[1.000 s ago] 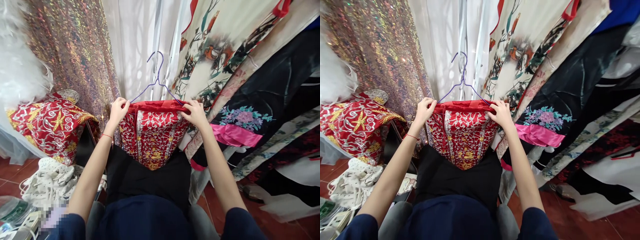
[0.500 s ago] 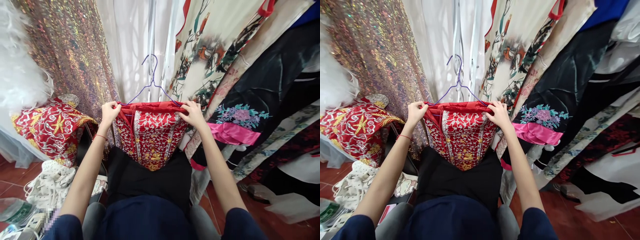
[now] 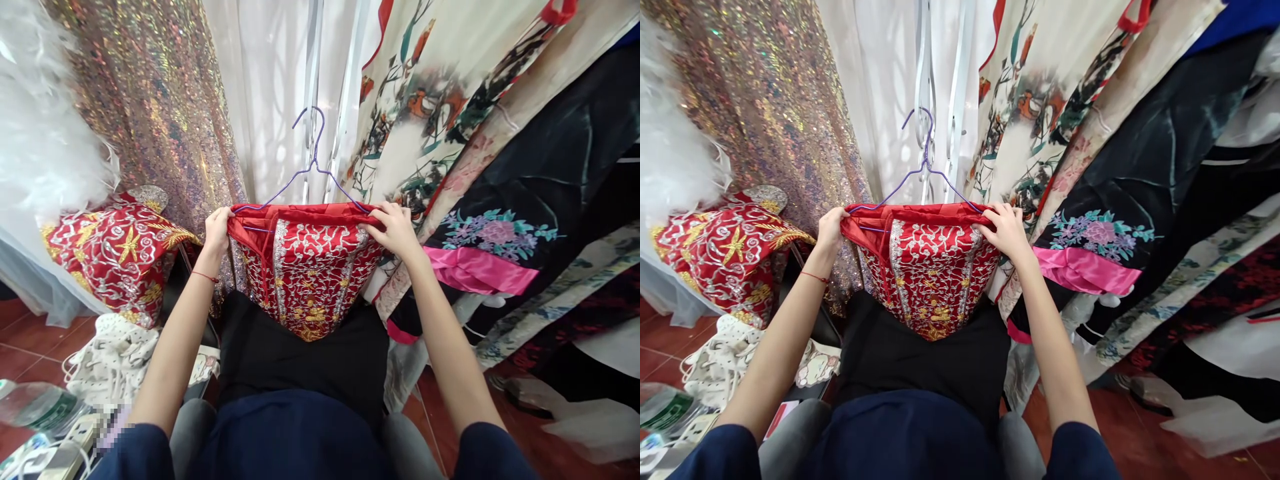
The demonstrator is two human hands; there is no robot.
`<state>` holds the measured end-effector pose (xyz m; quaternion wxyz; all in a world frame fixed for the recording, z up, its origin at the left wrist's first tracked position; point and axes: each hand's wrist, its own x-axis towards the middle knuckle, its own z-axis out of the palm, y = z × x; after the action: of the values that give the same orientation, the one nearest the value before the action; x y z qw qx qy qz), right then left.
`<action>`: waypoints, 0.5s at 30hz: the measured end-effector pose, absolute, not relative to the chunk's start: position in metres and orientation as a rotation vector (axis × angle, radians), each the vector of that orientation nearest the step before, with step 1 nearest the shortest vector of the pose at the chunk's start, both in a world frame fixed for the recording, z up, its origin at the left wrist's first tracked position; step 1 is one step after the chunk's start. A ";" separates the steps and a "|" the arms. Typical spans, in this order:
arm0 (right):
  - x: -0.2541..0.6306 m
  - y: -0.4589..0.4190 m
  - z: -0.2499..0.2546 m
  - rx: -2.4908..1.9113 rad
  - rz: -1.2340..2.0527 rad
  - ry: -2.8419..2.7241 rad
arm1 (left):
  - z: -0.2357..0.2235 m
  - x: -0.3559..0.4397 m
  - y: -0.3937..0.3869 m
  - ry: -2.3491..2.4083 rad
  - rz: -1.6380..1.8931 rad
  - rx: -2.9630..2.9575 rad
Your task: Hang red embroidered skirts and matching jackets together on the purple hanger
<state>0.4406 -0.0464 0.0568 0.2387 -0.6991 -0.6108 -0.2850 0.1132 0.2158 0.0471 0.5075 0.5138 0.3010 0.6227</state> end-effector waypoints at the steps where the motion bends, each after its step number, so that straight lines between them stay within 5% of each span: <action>1: 0.441 -0.047 0.056 -1.916 -0.790 -1.669 | 0.047 0.114 0.216 0.728 1.492 1.198; 15: 0.437 -0.046 0.054 -1.905 -0.787 -1.611 | 0.046 0.113 0.218 0.676 1.293 0.928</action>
<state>0.4374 -0.0460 0.0544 0.2600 -0.7032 -0.5946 -0.2905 0.1128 0.2179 0.0465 0.6488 0.4085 0.2974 0.5690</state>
